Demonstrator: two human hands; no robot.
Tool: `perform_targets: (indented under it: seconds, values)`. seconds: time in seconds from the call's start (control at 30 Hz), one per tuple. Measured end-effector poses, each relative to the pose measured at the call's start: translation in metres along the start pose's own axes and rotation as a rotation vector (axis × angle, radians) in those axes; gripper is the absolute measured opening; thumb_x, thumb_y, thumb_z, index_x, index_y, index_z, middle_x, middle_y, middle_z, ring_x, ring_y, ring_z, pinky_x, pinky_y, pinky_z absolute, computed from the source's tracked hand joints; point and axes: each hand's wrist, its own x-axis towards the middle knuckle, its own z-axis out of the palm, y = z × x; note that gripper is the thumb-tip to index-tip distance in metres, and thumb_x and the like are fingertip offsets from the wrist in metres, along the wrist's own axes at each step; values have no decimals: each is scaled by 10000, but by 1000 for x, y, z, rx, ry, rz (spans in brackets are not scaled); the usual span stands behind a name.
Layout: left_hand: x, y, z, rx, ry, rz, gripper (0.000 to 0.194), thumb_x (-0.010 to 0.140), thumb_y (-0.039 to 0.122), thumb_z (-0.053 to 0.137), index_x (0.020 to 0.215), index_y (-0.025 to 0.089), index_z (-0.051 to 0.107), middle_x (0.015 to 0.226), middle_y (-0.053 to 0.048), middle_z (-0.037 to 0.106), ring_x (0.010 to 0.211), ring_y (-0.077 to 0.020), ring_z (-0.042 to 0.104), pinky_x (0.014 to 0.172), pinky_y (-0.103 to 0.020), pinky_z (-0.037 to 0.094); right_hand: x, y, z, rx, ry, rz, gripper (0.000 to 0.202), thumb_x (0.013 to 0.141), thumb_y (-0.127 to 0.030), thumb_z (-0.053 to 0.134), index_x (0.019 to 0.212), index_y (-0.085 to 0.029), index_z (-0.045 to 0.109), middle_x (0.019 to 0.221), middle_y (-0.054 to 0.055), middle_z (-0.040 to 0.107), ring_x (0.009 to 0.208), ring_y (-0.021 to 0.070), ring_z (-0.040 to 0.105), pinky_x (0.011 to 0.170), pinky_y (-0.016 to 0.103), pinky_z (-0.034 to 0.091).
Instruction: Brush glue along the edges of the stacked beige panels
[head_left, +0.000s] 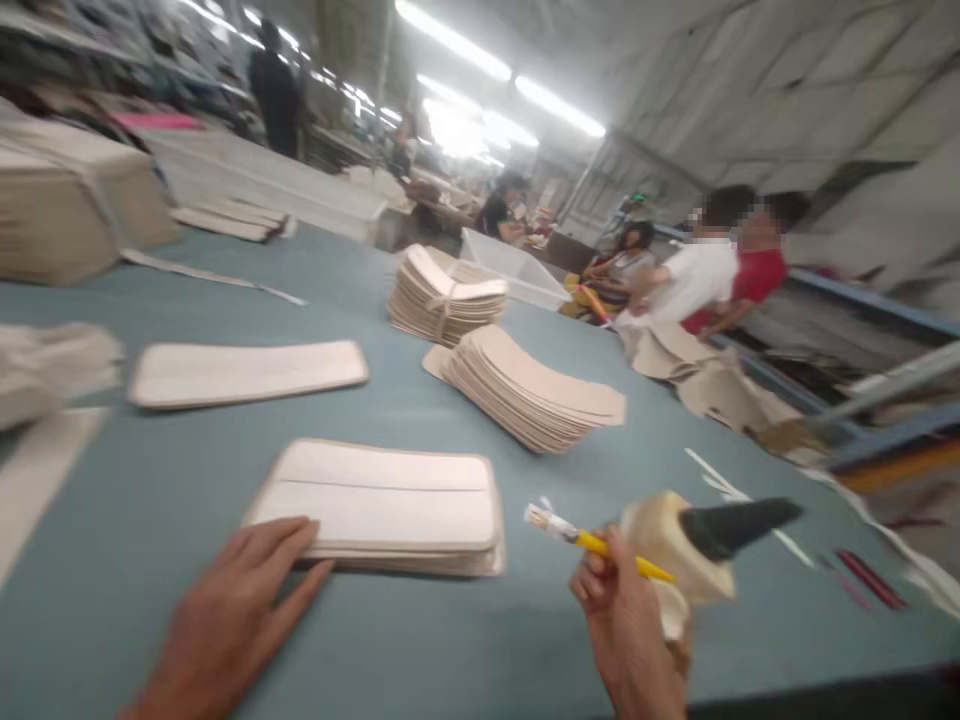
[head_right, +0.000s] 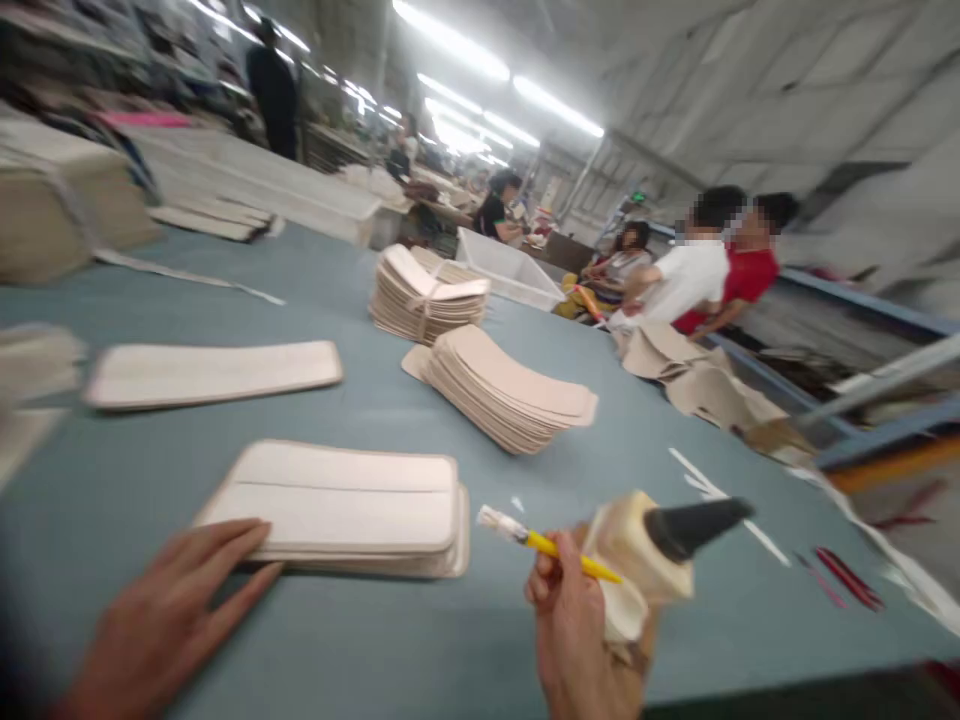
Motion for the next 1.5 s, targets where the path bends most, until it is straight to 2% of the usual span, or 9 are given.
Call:
perform_targets:
  seconds: [0.1,0.2,0.33,0.5,0.77,0.93,1.07,1.27,1.5]
  values:
    - [2,-1,-7,81,25,25,292,1001,389,567,1182,201,699,1136,-73,759,1053,-243,703,937,-364,575,-17,16,52,-94,-150,-21,509,641,-613,878,838,-189,676,594,-59,543,472,78,445,430,201,361]
    - [5,6,-9,74,38,23,257,1009,343,562,1172,193,691,1112,-76,757,1035,-231,698,922,-346,577,-39,26,99,-240,-323,-103,488,720,-645,817,792,-181,684,581,-33,572,488,91,468,470,217,395]
    - [6,11,-12,38,40,16,266,1031,356,526,1166,184,677,1103,-77,751,1027,-226,691,915,-343,576,-64,37,146,-340,-532,-181,485,802,-668,741,806,-188,672,635,-8,615,489,104,489,455,231,391]
    - [5,11,-11,0,39,-13,241,1042,344,506,1112,184,673,1069,-69,744,995,-221,686,883,-343,582,-80,51,180,-400,-691,-208,401,854,-597,684,841,-197,661,668,-16,617,512,103,481,473,226,385]
    - [3,11,-9,-27,30,-34,167,1014,278,551,1114,185,648,1076,-59,732,1001,-240,678,878,-371,589,-92,62,210,-475,-872,-282,276,901,-468,620,875,-197,666,712,-24,627,607,126,527,572,247,429]
    - [4,11,-9,-51,-10,-59,140,971,244,621,1102,201,644,1075,-49,732,994,-241,678,877,-368,587,-90,70,213,-532,-986,-371,190,937,-374,597,908,-204,676,751,-32,639,625,119,529,580,240,410]
    - [4,12,-10,-38,-20,-57,164,971,253,623,1123,196,648,1076,-56,730,998,-242,676,877,-363,578,-79,74,202,-592,-1007,-430,163,949,-348,603,922,-208,681,716,-48,611,592,109,481,564,242,375]
    - [3,10,-8,30,9,-9,238,1018,314,563,1176,161,654,1099,-77,723,1021,-242,671,916,-371,550,-55,56,167,-648,-932,-452,189,953,-368,614,904,-204,693,713,-37,610,595,111,465,553,246,350]
    - [2,4,-6,78,12,54,321,1039,369,506,1193,140,670,1132,-103,716,1062,-269,666,963,-399,516,-25,26,111,-745,-803,-549,218,958,-388,604,894,-202,698,717,-27,626,589,112,484,556,243,365]
